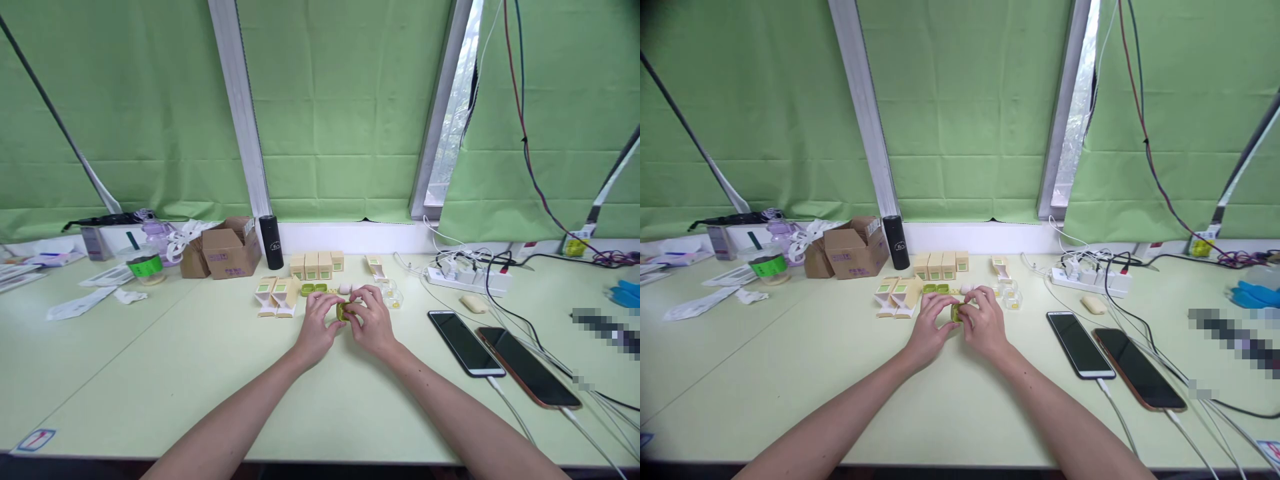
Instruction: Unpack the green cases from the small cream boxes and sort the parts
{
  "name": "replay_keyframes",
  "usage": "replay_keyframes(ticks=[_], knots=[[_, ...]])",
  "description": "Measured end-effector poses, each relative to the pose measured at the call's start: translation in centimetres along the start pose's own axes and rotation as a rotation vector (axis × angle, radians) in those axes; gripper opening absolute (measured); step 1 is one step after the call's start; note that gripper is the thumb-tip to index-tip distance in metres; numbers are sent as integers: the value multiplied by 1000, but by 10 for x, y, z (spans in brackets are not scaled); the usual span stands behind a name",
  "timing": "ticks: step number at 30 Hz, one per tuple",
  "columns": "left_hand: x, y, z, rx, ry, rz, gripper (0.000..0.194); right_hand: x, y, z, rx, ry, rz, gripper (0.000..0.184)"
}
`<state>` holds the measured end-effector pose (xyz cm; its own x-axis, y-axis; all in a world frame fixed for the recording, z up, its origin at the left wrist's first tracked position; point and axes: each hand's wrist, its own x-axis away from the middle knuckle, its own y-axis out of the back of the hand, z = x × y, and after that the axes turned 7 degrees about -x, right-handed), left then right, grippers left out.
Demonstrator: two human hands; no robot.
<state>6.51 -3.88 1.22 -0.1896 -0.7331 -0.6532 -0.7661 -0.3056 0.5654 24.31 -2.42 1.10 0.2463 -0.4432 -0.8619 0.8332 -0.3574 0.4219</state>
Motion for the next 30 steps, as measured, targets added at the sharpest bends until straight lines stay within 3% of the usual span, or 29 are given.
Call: replay_keyframes(ticks=[30], knots=[[0, -2, 5, -241, -54, -27, 46, 0, -2, -2, 45, 31, 29, 22]])
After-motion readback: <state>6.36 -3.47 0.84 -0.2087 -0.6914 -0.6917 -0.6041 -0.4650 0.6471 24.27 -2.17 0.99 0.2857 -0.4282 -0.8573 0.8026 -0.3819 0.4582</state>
